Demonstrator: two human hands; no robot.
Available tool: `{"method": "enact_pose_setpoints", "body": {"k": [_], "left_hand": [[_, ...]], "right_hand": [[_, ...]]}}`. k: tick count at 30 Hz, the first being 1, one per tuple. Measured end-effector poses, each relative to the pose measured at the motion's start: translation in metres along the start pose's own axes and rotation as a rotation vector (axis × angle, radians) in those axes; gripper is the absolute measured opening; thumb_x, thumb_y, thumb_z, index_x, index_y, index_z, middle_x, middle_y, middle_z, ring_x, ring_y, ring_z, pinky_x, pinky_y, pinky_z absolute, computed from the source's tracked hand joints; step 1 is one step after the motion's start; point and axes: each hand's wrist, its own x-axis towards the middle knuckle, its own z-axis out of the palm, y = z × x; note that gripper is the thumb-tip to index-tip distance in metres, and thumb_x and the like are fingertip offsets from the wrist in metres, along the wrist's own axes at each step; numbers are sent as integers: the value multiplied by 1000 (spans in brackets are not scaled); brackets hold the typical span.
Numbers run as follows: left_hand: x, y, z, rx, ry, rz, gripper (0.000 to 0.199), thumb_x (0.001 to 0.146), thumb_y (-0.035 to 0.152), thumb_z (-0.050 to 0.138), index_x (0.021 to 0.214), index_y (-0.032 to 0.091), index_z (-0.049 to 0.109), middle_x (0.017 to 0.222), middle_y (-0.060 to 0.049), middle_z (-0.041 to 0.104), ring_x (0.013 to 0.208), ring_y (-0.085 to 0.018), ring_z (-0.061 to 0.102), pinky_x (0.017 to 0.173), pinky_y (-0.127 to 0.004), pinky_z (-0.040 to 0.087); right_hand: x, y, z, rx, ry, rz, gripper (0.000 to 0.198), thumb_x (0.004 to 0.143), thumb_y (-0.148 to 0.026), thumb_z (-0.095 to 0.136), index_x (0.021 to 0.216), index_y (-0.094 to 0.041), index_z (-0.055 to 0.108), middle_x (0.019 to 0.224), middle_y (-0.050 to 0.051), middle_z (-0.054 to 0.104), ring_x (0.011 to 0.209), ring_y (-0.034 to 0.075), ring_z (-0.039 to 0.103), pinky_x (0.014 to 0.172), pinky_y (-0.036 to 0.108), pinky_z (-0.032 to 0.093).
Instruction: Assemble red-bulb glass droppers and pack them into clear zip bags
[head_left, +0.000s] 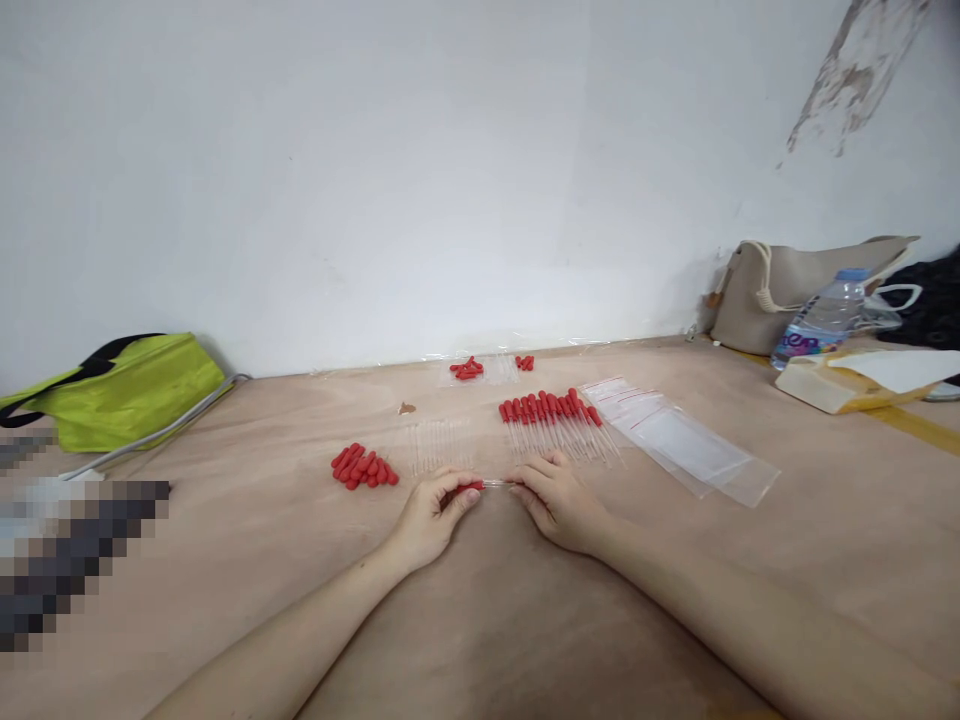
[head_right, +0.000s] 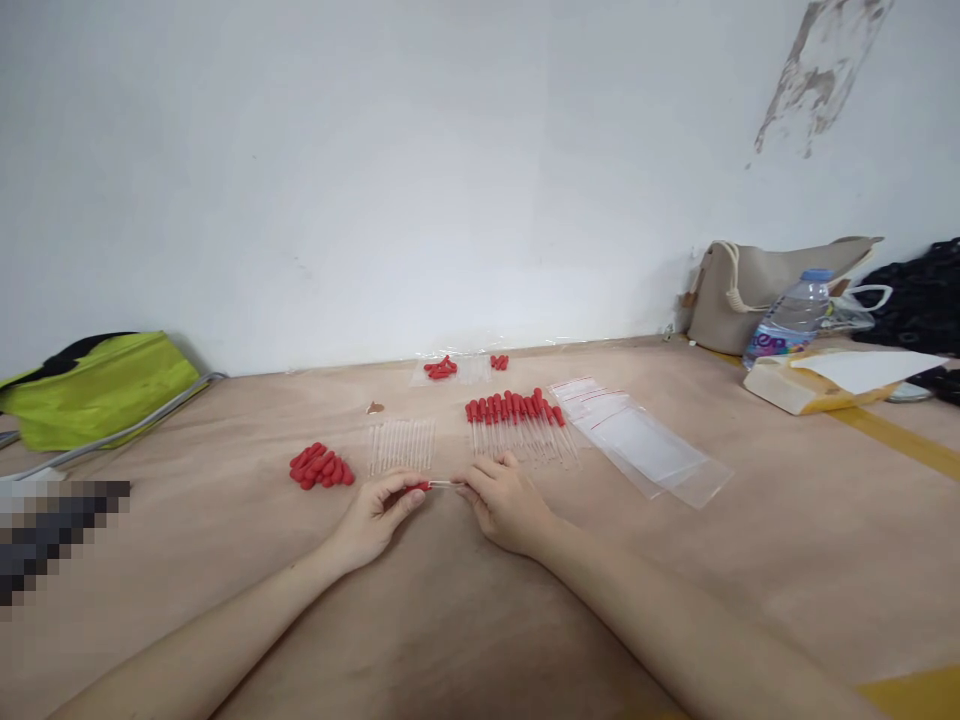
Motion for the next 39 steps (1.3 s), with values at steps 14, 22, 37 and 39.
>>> {"method": "enact_pose_setpoints", "body": {"k": [14,22,37,39], "left_hand": [[0,4,-2,-34,-22,-1,18,82,27,51,89,18,65,85,-4,66,80,-16,58,74,-27,44],[-5,8,-1,23,-81,24,17,83,24,48,84,19,64,82,-4,63,78,-16,56,72,-27,44],[-10,10,2,171,-79,106,20,85,26,45,91,17,62,80,-5,59,73,-15,54,67,-26,43],[-8,10,1,163,-79,105,20,85,26,45,92,17,62,81,-5,60,75,-15,54,68,-26,44]], "right_hand": [[-1,6,4,62,4,-32,24,86,-15,40,100,-21,58,85,3,63,75,12,54,72,30,30],[0,9,2,-68,-22,-124,33,76,-5,41,97,-23,60,82,1,63,69,11,52,68,31,25],[-2,-8,9,-59,-2,-107,20,78,-8,41,85,-17,58,67,1,54,63,12,45,63,28,24],[0,-7,9,-59,-8,-103,20,80,-10,41,87,-17,59,68,1,55,63,11,46,63,28,24]]}}
